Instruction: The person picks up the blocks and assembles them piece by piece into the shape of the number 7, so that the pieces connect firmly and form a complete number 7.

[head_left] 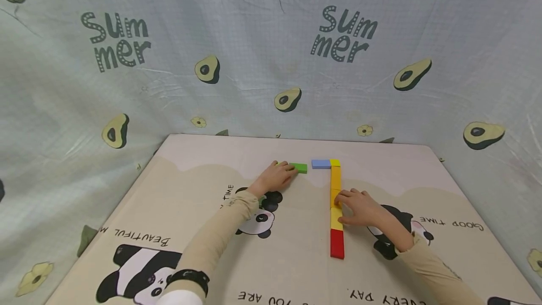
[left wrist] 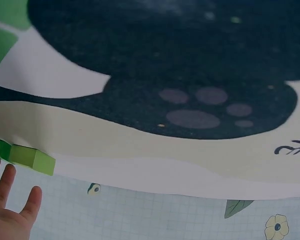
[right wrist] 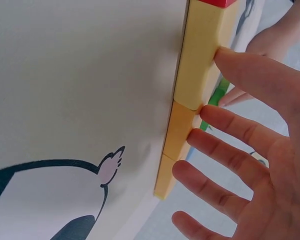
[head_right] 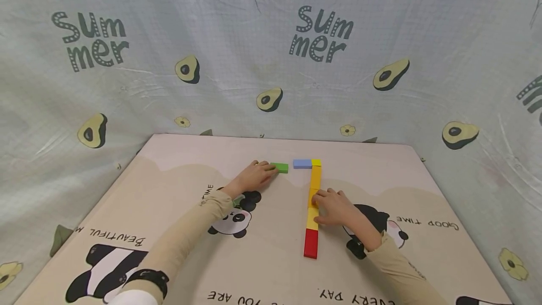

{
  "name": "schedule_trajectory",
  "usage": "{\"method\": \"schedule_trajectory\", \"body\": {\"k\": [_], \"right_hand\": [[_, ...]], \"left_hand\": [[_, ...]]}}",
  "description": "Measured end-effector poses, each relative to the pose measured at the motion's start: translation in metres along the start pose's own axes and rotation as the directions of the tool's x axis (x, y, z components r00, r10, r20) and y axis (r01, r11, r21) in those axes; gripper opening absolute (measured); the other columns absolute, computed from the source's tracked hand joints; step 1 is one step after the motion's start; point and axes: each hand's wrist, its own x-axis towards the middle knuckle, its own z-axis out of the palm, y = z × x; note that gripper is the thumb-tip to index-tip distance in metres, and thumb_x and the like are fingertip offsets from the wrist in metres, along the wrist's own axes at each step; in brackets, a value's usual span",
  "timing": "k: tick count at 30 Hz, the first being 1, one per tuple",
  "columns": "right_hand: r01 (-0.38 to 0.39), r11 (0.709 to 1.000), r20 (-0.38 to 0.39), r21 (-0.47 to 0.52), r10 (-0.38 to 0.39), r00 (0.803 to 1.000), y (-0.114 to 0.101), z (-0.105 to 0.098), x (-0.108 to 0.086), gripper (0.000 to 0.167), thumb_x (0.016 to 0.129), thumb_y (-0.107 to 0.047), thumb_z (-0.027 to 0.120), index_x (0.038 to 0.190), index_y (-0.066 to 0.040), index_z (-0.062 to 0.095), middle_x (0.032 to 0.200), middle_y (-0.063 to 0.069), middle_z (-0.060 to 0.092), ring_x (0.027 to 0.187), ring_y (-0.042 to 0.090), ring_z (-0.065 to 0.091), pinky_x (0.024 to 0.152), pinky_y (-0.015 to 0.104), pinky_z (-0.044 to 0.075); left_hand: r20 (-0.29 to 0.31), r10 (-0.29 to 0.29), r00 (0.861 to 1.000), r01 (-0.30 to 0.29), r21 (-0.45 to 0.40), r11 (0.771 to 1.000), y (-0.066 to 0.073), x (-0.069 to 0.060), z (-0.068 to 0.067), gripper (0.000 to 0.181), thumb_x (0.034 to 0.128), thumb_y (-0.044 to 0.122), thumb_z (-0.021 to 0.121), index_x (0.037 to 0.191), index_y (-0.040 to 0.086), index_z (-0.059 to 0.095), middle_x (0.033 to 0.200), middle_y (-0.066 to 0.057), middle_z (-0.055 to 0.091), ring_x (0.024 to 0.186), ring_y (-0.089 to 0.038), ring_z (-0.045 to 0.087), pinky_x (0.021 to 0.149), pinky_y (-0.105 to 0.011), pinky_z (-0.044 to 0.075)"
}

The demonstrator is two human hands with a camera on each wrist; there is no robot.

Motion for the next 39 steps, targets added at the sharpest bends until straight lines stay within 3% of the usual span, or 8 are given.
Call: {"method": "schedule_trajectory", "body": {"k": [11, 21, 33, 39], "right_hand": [[-0.011, 1.0, 0.003, 0.007, 0.011, 1.0, -0.001, 0.002, 0.0, 0.036, 0.069, -0.03, 0.074, 0.098, -0.015, 0.058, 0.11, 0.006, 0.057, 0.095, 0.026, 0.049, 0.08, 0.051, 0.04], [-0.005, 1.0, -0.005, -0.008, 0.005, 1.0, 0.0, 0.004, 0.001, 0.035, 0.069, -0.03, 0.073, 0.098, -0.015, 0.058, 0.109, 0.005, 0.057, 0.093, 0.024, 0.049, 0.078, 0.049, 0.041], [-0.009, 1.0, 0.005, -0.003, 0.009, 1.0, -0.002, 0.001, 0.0, 0.035, 0.07, -0.029, 0.072, 0.099, -0.014, 0.058, 0.11, 0.007, 0.057, 0.094, 0.025, 0.049, 0.079, 0.051, 0.041], [-0.01, 1.0, 0.005, 0.001, 0.01, 1.0, -0.003, 0.002, 0.0, 0.035, 0.07, -0.029, 0.072, 0.099, -0.014, 0.058, 0.111, 0.006, 0.057, 0.095, 0.026, 0.049, 0.079, 0.051, 0.041]], "left_hand": [[-0.015, -0.048, 0.999, 0.047, -0.043, 0.998, 0.005, 0.01, 0.005, 0.029, 0.0903, 0.019, 0.047, 0.117, 0.016, 0.057, 0.117, -0.002, 0.058, 0.105, -0.018, 0.053, 0.078, -0.037, 0.042], [0.026, -0.071, 0.997, 0.072, -0.045, 0.996, 0.005, 0.016, 0.002, 0.031, 0.0915, 0.02, 0.046, 0.12, 0.017, 0.056, 0.118, -0.001, 0.058, 0.105, -0.017, 0.052, 0.08, -0.036, 0.042], [0.059, -0.089, 0.994, 0.083, 0.09, 0.992, 0.007, 0.017, 0.002, 0.031, 0.0934, 0.027, 0.042, 0.123, 0.024, 0.052, 0.113, -0.003, 0.055, 0.104, -0.019, 0.05, 0.084, -0.039, 0.043], [0.08, -0.1, 0.992, 0.092, 0.099, 0.991, 0.007, 0.018, 0.002, 0.032, 0.0937, 0.028, 0.042, 0.125, 0.026, 0.049, 0.114, -0.004, 0.054, 0.105, -0.02, 0.049, 0.087, -0.041, 0.042]]}}
